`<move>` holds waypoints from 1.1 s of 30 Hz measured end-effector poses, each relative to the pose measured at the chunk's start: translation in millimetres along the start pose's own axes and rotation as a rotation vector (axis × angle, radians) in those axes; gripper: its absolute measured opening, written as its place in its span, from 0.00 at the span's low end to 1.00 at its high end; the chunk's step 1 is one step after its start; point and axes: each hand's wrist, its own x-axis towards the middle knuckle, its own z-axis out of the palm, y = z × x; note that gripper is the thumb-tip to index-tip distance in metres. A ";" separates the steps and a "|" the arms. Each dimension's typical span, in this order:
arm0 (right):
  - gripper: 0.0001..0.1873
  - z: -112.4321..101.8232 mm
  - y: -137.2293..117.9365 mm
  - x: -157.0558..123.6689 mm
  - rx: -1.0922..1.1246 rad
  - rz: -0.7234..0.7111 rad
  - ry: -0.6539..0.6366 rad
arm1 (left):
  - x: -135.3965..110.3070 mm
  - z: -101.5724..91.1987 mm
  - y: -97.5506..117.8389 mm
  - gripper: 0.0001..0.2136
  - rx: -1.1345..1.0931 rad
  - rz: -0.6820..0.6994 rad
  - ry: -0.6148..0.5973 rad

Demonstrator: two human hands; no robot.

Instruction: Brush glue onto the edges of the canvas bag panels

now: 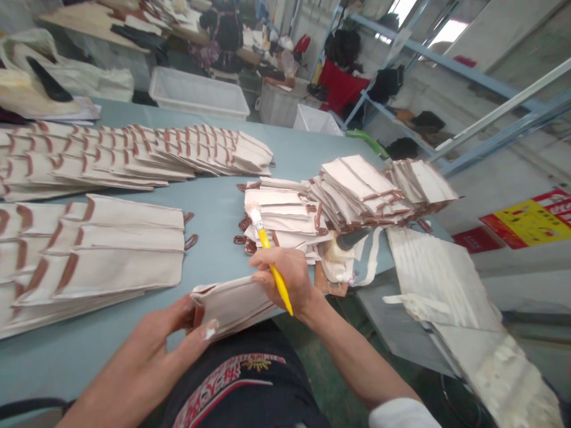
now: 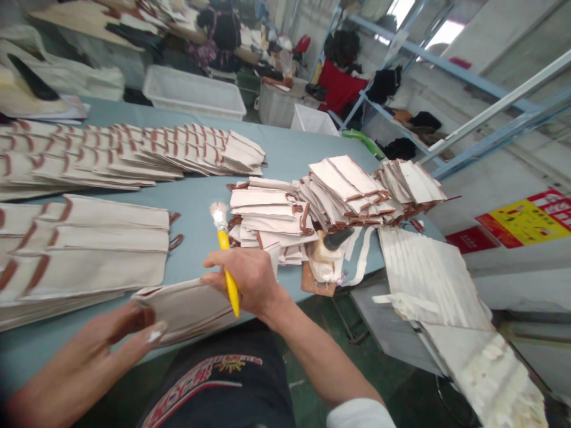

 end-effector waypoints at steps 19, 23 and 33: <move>0.33 0.6 -36.2 -2.5 0.350 0.625 0.324 | 16.3 -0.6 10.8 0.15 -0.236 -0.078 0.068; 0.28 5.5 -49.3 -0.6 0.481 0.680 0.450 | 8.1 -0.1 10.1 0.20 -0.224 -0.121 0.067; 0.21 11.4 -85.7 13.5 0.734 0.842 0.592 | 1.7 12.4 21.2 0.25 -0.378 -0.161 0.161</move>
